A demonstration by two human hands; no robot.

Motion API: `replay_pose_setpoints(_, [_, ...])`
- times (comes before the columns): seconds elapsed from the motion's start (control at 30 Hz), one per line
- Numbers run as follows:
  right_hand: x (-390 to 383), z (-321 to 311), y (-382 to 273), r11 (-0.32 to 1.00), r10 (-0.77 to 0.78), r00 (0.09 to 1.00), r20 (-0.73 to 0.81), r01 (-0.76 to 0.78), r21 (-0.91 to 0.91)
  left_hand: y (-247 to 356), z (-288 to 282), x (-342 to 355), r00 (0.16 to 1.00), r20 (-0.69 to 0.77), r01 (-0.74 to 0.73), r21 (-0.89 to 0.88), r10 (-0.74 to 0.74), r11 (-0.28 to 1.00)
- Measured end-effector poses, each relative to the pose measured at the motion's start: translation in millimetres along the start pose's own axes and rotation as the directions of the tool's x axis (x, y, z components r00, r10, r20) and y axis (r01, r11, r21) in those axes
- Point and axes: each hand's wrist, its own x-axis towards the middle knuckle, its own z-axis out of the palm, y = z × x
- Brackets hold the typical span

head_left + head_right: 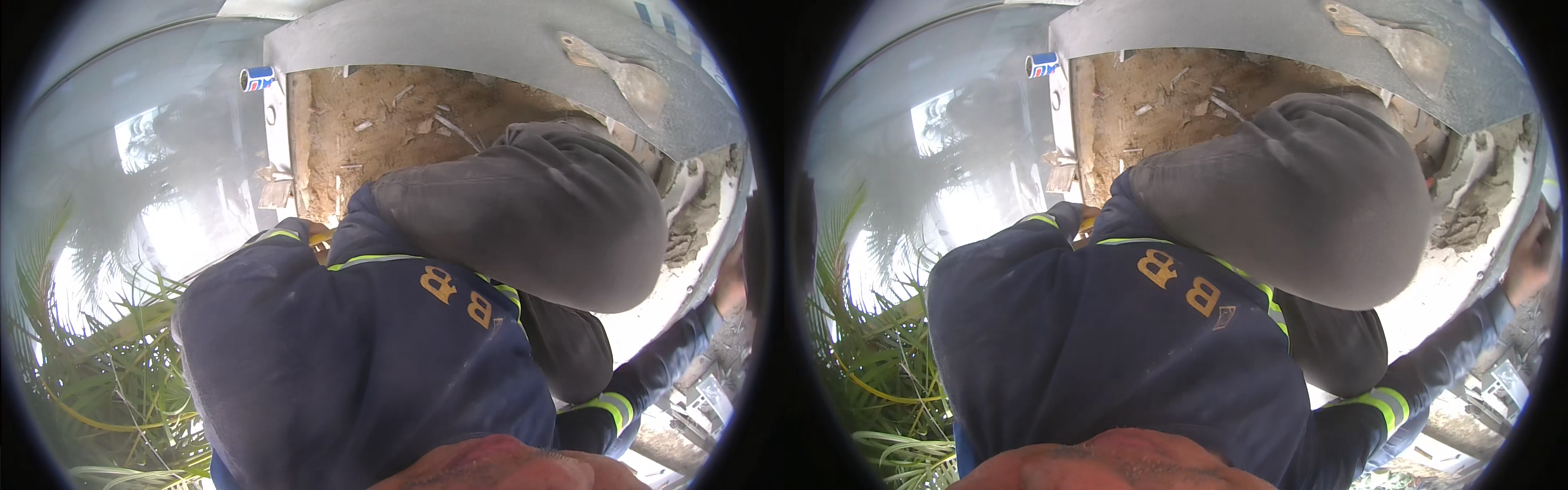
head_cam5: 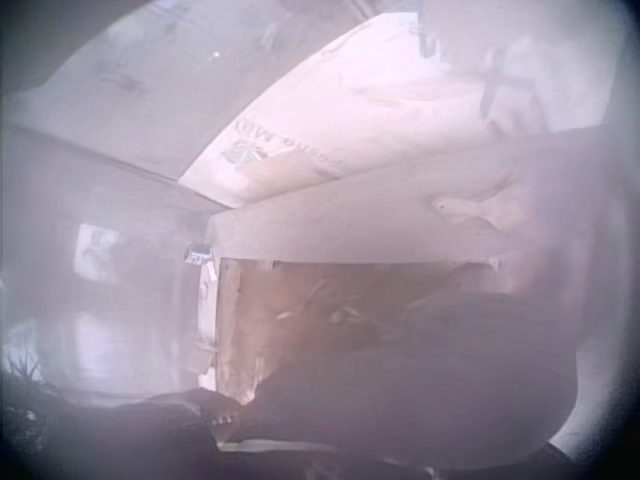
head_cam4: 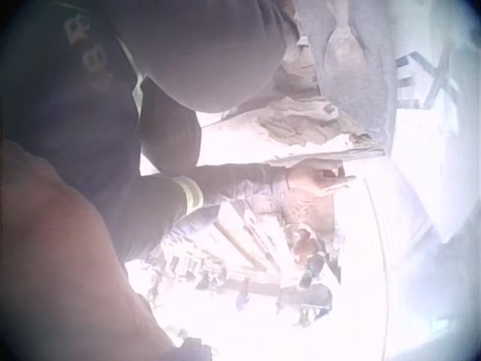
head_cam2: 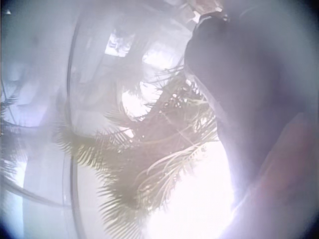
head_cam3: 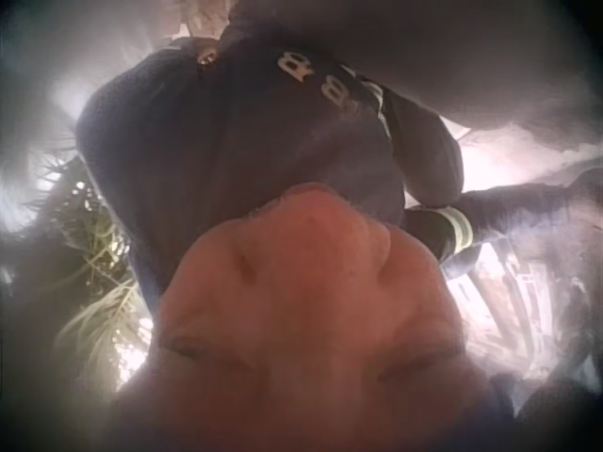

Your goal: The person positions a large rectangular tile onto a curved concrete structure, applies adhesive with a trowel, and presses the tile into place. The worker adjusts the tile's alignment and spreads mortar along the edges to secure it.

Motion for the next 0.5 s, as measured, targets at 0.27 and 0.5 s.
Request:
replay_pose_setpoints(0.27, [-48.6,-135.9,-133.1,0.792,0.524,0.789,0.322,-0.590,0.158,187.6,-182.7,31.9,0.922,-0.132,-0.318,0.282,0.365,0.905])
replay_pose_setpoints(0.5, [-253.8,-313.8,-303.3,-0.034,0.999,-0.034,0.036,-0.999,0.000,653.9,-293.7,-236.5,0.011,-0.253,-0.603,0.770,0.967,0.208])
